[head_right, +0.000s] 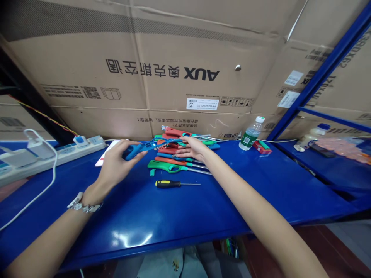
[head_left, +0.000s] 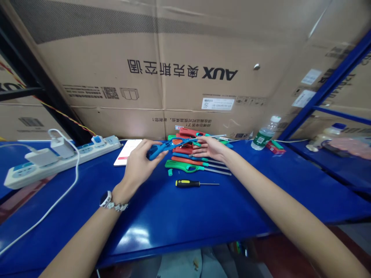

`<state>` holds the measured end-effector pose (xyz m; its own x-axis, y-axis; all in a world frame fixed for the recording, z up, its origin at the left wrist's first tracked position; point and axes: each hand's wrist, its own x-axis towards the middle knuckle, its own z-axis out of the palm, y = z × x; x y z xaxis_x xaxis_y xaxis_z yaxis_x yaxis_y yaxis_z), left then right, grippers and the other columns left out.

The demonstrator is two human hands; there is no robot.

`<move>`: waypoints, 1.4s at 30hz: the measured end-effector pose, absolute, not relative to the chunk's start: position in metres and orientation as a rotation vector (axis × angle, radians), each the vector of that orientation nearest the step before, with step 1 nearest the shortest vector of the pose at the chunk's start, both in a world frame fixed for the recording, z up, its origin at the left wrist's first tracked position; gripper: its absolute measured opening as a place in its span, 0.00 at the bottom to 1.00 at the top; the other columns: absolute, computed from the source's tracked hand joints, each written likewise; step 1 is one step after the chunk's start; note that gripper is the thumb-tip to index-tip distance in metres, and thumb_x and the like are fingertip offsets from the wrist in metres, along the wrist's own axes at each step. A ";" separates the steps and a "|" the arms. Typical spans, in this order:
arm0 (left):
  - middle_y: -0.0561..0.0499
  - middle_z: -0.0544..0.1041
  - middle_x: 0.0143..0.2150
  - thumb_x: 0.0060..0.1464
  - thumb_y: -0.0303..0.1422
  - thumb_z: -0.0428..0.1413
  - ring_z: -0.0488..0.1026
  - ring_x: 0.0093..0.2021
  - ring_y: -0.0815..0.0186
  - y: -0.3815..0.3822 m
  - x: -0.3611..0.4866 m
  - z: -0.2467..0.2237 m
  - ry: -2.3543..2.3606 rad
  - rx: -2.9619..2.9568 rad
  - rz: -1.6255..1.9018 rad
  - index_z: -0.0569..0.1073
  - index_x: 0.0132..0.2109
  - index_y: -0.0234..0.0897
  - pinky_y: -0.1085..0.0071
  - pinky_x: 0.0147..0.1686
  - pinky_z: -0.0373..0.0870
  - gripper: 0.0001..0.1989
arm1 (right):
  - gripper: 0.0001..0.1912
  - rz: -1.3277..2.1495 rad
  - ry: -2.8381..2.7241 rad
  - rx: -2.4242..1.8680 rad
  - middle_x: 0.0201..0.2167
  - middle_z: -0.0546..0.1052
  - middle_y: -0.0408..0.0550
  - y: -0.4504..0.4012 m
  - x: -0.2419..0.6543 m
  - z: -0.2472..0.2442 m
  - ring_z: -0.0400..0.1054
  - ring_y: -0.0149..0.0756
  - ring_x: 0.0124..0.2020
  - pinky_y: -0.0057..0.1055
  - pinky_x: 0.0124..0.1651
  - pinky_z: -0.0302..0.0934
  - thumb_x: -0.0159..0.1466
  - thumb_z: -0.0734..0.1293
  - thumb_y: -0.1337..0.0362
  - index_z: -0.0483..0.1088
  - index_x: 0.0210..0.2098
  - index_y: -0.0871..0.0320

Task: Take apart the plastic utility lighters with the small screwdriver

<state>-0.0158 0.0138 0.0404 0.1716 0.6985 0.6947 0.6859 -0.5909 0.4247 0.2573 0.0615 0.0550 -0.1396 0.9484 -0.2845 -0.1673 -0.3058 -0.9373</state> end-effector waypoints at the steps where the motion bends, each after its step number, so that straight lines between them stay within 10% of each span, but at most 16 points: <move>1: 0.50 0.78 0.42 0.61 0.40 0.62 0.76 0.40 0.62 0.013 -0.015 0.040 1.399 2.407 1.423 0.75 0.47 0.40 0.67 0.38 0.72 0.11 | 0.11 1.602 -1.009 -1.236 0.32 0.78 0.53 0.060 0.260 0.056 0.79 0.42 0.31 0.41 0.35 0.79 0.64 0.72 0.60 0.70 0.41 0.58; 18: 0.47 0.79 0.46 0.62 0.41 0.61 0.77 0.46 0.60 0.010 -0.001 0.031 1.109 2.449 1.323 0.76 0.49 0.40 0.62 0.47 0.75 0.12 | 0.17 1.382 -1.144 -1.090 0.25 0.80 0.44 -0.004 0.239 0.046 0.68 0.30 0.19 0.22 0.16 0.53 0.61 0.72 0.50 0.68 0.41 0.53; 33: 0.41 0.83 0.43 0.58 0.45 0.63 0.81 0.39 0.51 0.008 0.079 0.058 1.226 3.147 0.420 0.75 0.50 0.36 0.65 0.31 0.71 0.20 | 0.19 1.216 -0.993 -1.116 0.22 0.80 0.42 -0.032 0.279 0.026 0.75 0.33 0.21 0.24 0.19 0.65 0.56 0.75 0.56 0.62 0.36 0.53; 42: 0.41 0.82 0.38 0.70 0.47 0.48 0.81 0.39 0.53 0.007 0.123 0.066 1.037 3.257 0.333 0.74 0.45 0.34 0.65 0.33 0.70 0.21 | 0.24 1.070 -1.013 -1.121 0.21 0.80 0.43 -0.054 0.315 0.020 0.77 0.37 0.22 0.24 0.20 0.65 0.53 0.77 0.50 0.61 0.34 0.54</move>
